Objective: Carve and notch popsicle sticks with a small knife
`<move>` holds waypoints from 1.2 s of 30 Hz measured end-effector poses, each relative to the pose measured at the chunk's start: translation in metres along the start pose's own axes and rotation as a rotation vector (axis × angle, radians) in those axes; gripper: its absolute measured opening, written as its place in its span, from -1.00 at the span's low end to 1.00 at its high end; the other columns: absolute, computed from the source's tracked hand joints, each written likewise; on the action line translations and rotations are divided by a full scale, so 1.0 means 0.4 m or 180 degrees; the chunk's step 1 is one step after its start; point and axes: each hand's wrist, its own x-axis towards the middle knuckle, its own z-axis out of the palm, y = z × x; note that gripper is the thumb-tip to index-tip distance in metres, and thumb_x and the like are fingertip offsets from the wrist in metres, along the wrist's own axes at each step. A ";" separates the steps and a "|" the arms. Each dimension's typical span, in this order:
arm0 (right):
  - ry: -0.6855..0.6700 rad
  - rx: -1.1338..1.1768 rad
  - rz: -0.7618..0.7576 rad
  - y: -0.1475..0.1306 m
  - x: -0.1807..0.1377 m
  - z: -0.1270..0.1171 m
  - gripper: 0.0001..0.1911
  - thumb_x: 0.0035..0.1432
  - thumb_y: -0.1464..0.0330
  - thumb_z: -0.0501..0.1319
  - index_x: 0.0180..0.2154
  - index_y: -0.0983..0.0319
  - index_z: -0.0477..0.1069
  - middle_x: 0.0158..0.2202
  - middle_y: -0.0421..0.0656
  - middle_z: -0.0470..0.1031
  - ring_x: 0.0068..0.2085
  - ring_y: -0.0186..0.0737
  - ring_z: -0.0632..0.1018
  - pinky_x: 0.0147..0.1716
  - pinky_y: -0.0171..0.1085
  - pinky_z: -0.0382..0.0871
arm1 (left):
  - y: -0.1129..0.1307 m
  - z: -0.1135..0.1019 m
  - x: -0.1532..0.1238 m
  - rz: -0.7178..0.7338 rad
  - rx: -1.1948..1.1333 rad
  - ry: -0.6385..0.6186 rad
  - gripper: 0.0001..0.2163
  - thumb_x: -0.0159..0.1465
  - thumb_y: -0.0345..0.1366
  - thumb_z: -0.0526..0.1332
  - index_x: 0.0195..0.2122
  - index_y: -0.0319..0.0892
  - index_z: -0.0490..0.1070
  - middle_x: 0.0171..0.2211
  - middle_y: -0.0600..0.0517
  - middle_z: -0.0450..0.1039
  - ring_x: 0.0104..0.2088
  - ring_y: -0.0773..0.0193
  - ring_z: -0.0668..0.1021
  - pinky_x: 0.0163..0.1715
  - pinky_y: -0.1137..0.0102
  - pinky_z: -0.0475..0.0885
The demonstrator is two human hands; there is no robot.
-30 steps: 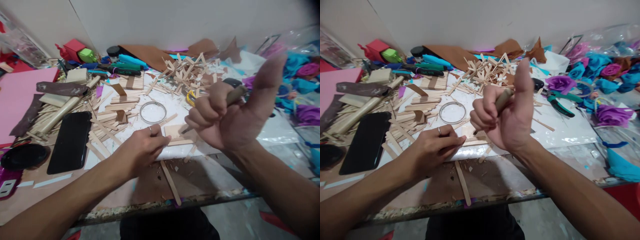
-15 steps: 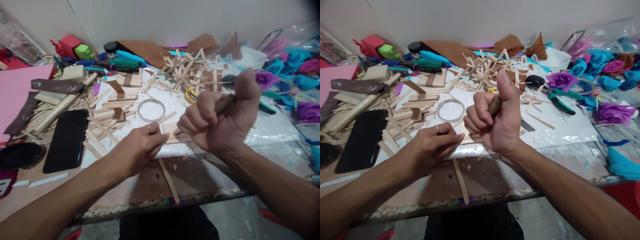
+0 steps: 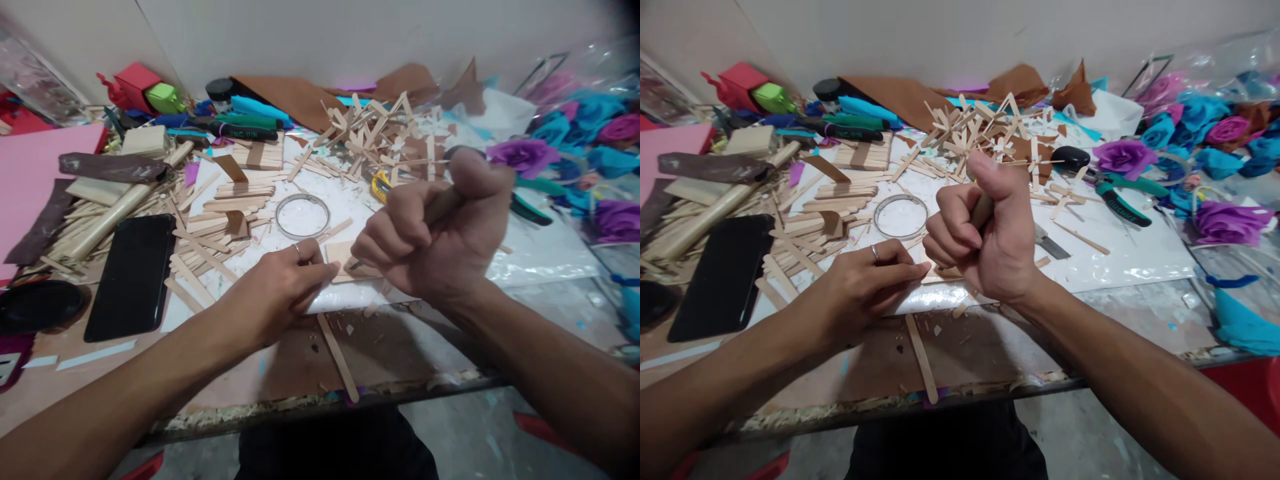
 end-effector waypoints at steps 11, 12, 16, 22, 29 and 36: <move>-0.0178 -0.0032 0.0154 -0.009 -0.006 -0.006 -0.28 0.33 -0.12 0.14 -0.71 0.15 0.10 -0.77 -0.34 -0.09 -0.71 -0.41 -0.01 -0.67 -0.27 -0.05 | -0.011 -0.003 -0.006 0.0068 -0.0056 -0.0047 -0.75 0.38 -0.40 0.20 0.06 -0.21 0.52 -0.23 -0.04 0.40 -0.35 0.32 0.45 -0.39 0.44 0.33; -0.0104 -0.0064 0.0233 -0.011 -0.006 -0.005 -0.29 0.32 -0.08 0.19 -0.72 0.15 0.10 -0.77 -0.35 -0.08 -0.70 -0.41 -0.01 -0.66 -0.27 -0.05 | -0.012 -0.003 -0.006 0.0070 -0.0072 -0.0043 -0.74 0.35 -0.38 0.25 0.05 -0.21 0.52 -0.23 -0.04 0.40 -0.34 0.31 0.45 -0.38 0.43 0.34; 0.0012 -0.0145 0.0432 -0.015 -0.003 0.006 -0.30 0.26 -0.02 0.29 -0.74 0.14 0.09 -0.78 -0.35 -0.08 -0.70 -0.39 0.00 -0.66 -0.26 -0.05 | -0.009 -0.008 -0.004 0.0021 -0.0116 -0.0145 -0.65 0.23 -0.34 0.38 0.05 -0.18 0.51 -0.20 -0.03 0.41 -0.31 0.27 0.48 -0.34 0.39 0.37; 0.0343 -0.0439 0.0279 -0.001 0.006 0.043 -0.23 0.23 -0.17 0.20 -0.77 0.14 0.02 -0.78 -0.31 -0.11 -0.72 -0.38 0.03 -0.66 -0.22 -0.07 | 0.001 -0.016 -0.001 -0.0125 -0.0170 -0.0343 -0.64 0.21 -0.36 0.38 0.05 -0.13 0.50 -0.16 -0.06 0.45 -0.28 0.23 0.51 -0.32 0.36 0.39; 0.0289 -0.0680 0.0334 0.023 0.030 0.054 -0.39 0.30 0.05 0.21 -0.70 0.13 0.10 -0.75 -0.33 -0.08 -0.68 -0.36 0.01 -0.65 -0.19 -0.06 | 0.002 -0.013 0.003 -0.0006 -0.0255 -0.0237 -0.69 0.20 -0.47 0.31 -0.01 -0.19 0.52 0.03 -0.19 0.51 -0.09 0.10 0.59 -0.17 0.25 0.51; 0.0334 -0.0804 0.0567 0.046 0.053 0.051 -0.38 0.21 -0.03 0.27 -0.68 0.11 0.07 -0.75 -0.36 -0.13 -0.69 -0.36 -0.02 -0.70 -0.21 -0.11 | -0.003 -0.009 0.005 0.0087 -0.0382 -0.0083 -0.86 0.25 -0.47 0.26 -0.19 -0.18 0.53 0.00 -0.17 0.52 -0.14 0.12 0.59 -0.17 0.22 0.52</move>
